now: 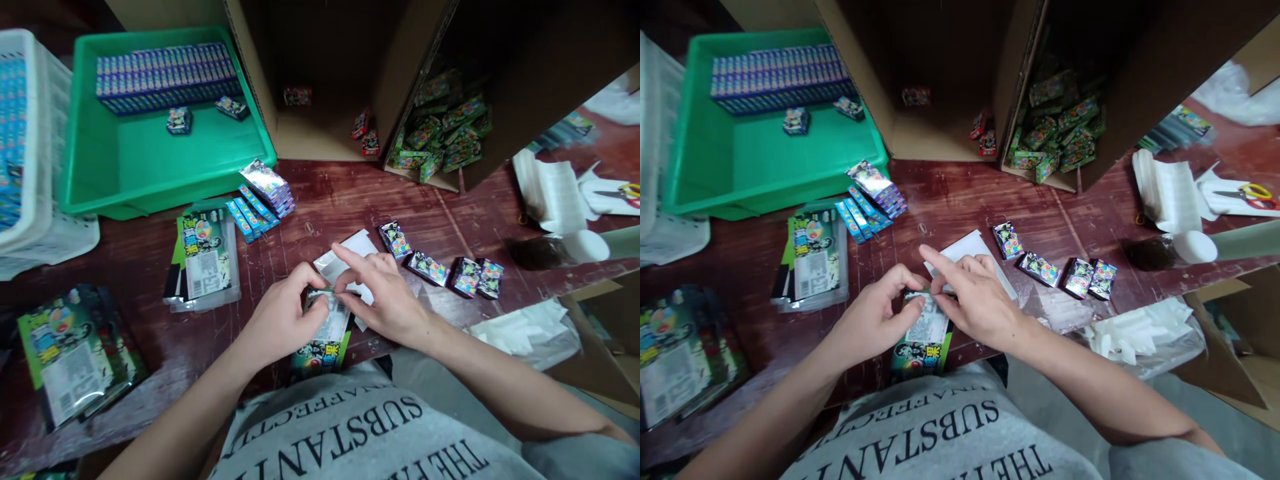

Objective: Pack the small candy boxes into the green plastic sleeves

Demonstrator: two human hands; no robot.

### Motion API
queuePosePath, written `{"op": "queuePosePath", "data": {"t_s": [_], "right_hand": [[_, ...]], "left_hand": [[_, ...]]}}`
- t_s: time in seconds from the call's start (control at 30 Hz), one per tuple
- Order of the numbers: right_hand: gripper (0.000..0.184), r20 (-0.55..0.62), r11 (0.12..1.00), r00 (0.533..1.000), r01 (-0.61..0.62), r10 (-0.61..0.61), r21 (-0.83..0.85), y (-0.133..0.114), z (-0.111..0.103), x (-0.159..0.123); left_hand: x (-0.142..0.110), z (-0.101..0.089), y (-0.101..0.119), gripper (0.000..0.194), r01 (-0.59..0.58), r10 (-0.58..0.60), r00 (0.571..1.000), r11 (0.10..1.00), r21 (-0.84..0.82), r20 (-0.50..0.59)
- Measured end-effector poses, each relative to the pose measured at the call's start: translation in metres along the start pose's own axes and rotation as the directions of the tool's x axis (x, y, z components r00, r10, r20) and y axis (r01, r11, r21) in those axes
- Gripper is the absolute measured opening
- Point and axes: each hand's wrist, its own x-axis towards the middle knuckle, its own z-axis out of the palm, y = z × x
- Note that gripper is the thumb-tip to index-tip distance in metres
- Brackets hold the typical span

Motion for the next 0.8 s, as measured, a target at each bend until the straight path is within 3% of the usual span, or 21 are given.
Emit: {"op": "queuePosePath", "data": {"t_s": [0.13,0.23,0.33,0.4,0.47,0.5,0.57,0.67,0.73,0.8], "right_hand": [[0.085,0.04,1.0,0.999,0.02,-0.019,-0.021,-0.015,0.007,-0.001],[0.083,0.047,0.996,0.998,0.043,-0.047,0.08,-0.021,0.009,0.003],[0.073,-0.112,0.946,0.993,0.002,0.036,0.323,-0.021,0.011,0.001],[0.055,-0.219,0.84,0.949,-0.077,0.227,0.537,-0.019,0.015,-0.004],[0.03,-0.199,0.68,0.883,-0.168,0.426,0.713,-0.02,0.024,-0.009],[0.019,-0.144,0.589,0.856,-0.21,0.497,0.781,-0.022,0.03,-0.01],[0.017,-0.002,0.393,0.818,-0.275,0.576,0.877,-0.031,0.045,-0.007],[0.025,0.167,0.141,0.788,-0.306,0.593,0.941,-0.047,0.068,0.008],[0.028,0.223,0.056,0.793,-0.307,0.568,0.95,-0.055,0.079,0.019],[0.03,0.241,0.043,0.805,-0.313,0.542,0.949,-0.06,0.088,0.029]], "left_hand": [[-0.003,-0.015,0.007,0.033,0.016,-0.021,0.999,0.996,0.092,0.045],[-0.011,-0.044,0.002,0.034,-0.014,-0.002,0.989,0.995,0.102,0.151],[-0.033,-0.084,-0.022,0.052,0.026,-0.014,0.969,0.999,-0.043,0.247],[-0.057,-0.106,-0.044,0.059,0.096,-0.081,0.99,0.985,-0.141,0.112],[-0.084,-0.115,-0.064,0.061,0.138,-0.175,0.975,0.96,-0.243,-0.139],[-0.097,-0.114,-0.072,0.06,0.136,-0.215,0.943,0.945,-0.297,-0.254],[-0.12,-0.102,-0.083,0.055,0.101,-0.28,0.865,0.91,-0.402,-0.417],[-0.143,-0.072,-0.092,0.049,0.038,-0.378,0.767,0.834,-0.551,-0.519],[-0.153,-0.054,-0.094,0.05,0.005,-0.438,0.718,0.78,-0.626,-0.54],[-0.159,-0.043,-0.096,0.052,-0.012,-0.491,0.685,0.731,-0.682,-0.538]]}}
